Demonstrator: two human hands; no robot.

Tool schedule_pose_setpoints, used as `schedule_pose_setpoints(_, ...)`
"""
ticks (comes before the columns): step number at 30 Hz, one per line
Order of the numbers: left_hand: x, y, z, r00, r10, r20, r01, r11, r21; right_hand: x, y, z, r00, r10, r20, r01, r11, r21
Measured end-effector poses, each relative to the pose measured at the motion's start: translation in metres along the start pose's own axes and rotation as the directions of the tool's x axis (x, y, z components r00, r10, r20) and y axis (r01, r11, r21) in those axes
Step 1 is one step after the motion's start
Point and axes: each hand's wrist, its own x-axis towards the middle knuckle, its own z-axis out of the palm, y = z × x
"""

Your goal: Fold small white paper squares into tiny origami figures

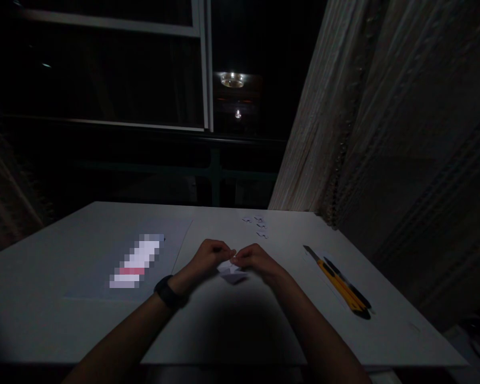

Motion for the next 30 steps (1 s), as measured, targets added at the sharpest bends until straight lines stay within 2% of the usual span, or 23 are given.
schedule_pose_setpoints(4,0.0,0.002,0.0,1.0,-0.01,0.0,0.01,0.999,-0.04,-0.002,-0.002,0.0,1.0,0.013,0.004,-0.013,1.0,0.016)
schedule_pose_setpoints(8,-0.001,0.003,0.0,1.0,0.009,0.004,-0.009,1.0,-0.014,0.0,0.001,0.002,1.0,0.0,-0.008,0.0,1.0,-0.016)
schedule_pose_setpoints(12,-0.002,0.003,0.0,0.999,0.045,0.012,-0.045,0.997,0.061,0.002,0.003,0.008,0.993,-0.004,-0.115,-0.001,0.999,-0.046)
schedule_pose_setpoints(19,-0.003,0.003,0.001,0.998,0.066,0.007,-0.067,0.991,0.117,0.01,0.011,0.017,0.957,0.011,-0.291,0.004,0.999,0.051)
schedule_pose_setpoints(21,-0.003,0.003,0.001,0.998,0.07,-0.01,-0.068,0.991,0.115,0.01,0.012,0.014,0.959,-0.025,-0.281,0.031,0.999,0.017)
schedule_pose_setpoints(26,-0.002,0.002,0.0,0.996,0.083,-0.031,-0.079,0.991,0.107,0.007,0.009,0.006,0.979,-0.121,-0.165,0.109,0.991,-0.08)
schedule_pose_setpoints(30,-0.003,0.002,0.0,0.997,0.059,-0.045,-0.054,0.993,0.103,0.007,0.007,0.007,0.947,-0.124,-0.296,0.109,0.992,-0.067)
